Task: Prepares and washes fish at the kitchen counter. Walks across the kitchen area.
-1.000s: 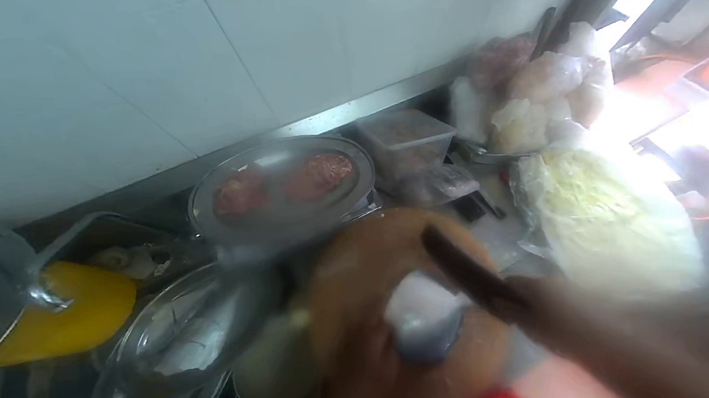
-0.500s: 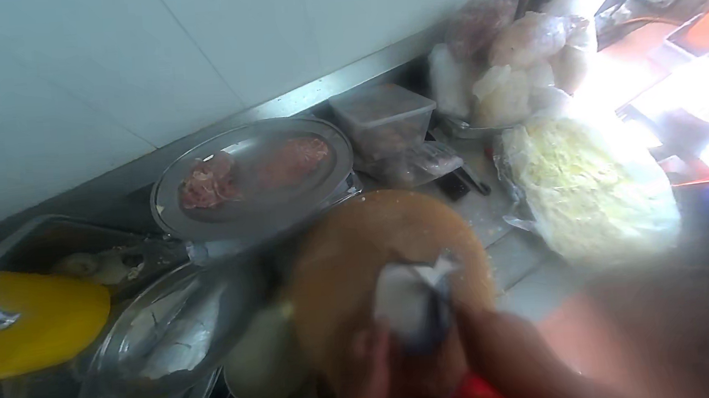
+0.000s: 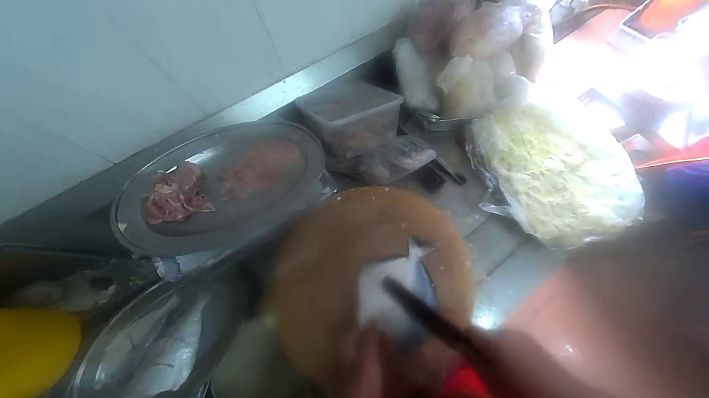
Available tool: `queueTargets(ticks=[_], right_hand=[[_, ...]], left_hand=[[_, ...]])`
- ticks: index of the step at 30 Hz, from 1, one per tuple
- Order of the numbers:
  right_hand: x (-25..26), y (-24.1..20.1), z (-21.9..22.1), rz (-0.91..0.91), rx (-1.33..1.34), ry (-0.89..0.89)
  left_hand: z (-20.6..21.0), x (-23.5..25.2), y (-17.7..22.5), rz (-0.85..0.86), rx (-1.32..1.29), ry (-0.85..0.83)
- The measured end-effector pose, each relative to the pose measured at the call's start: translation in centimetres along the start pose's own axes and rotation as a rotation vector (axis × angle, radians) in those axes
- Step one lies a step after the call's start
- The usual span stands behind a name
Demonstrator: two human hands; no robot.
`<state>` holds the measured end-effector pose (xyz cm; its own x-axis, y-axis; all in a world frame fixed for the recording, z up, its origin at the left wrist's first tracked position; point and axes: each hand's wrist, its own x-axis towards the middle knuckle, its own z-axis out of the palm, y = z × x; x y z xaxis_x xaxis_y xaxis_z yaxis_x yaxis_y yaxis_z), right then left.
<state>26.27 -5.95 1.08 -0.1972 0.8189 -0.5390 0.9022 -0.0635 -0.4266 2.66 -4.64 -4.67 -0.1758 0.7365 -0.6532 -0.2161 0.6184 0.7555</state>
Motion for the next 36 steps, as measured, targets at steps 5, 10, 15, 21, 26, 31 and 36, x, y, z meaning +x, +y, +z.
queueTargets(ticks=[5, 10, 15, 21, 26, 31, 36], right_hand=[[-0.3, -0.3, -0.6, 0.119, -0.021, -0.066], [-1.0, 1.1, -0.3, 0.060, 0.042, -0.039], [-1.7, -0.7, 0.2, 0.062, 0.024, -0.074], [4.0, -2.0, -4.9, 0.082, -0.032, -0.072], [4.2, -6.1, -7.5, -0.127, -0.194, -0.261], [6.6, -5.8, -8.1, -0.012, -0.194, -0.201], [4.2, -6.4, -6.6, -0.246, -0.012, -0.098]], left_hand=[[1.2, -0.4, -0.4, 0.017, -0.018, 0.008], [1.0, -0.8, -0.6, 0.011, -0.051, -0.071], [1.3, -1.1, -0.8, 0.033, -0.004, -0.050], [1.2, -1.5, 0.7, 0.192, 0.384, -0.050], [0.9, -1.7, 0.9, 0.271, 0.492, -0.072], [1.8, -1.4, 1.6, 0.229, 0.544, -0.025], [-1.0, -0.8, 0.8, 0.199, 0.075, 0.025]])
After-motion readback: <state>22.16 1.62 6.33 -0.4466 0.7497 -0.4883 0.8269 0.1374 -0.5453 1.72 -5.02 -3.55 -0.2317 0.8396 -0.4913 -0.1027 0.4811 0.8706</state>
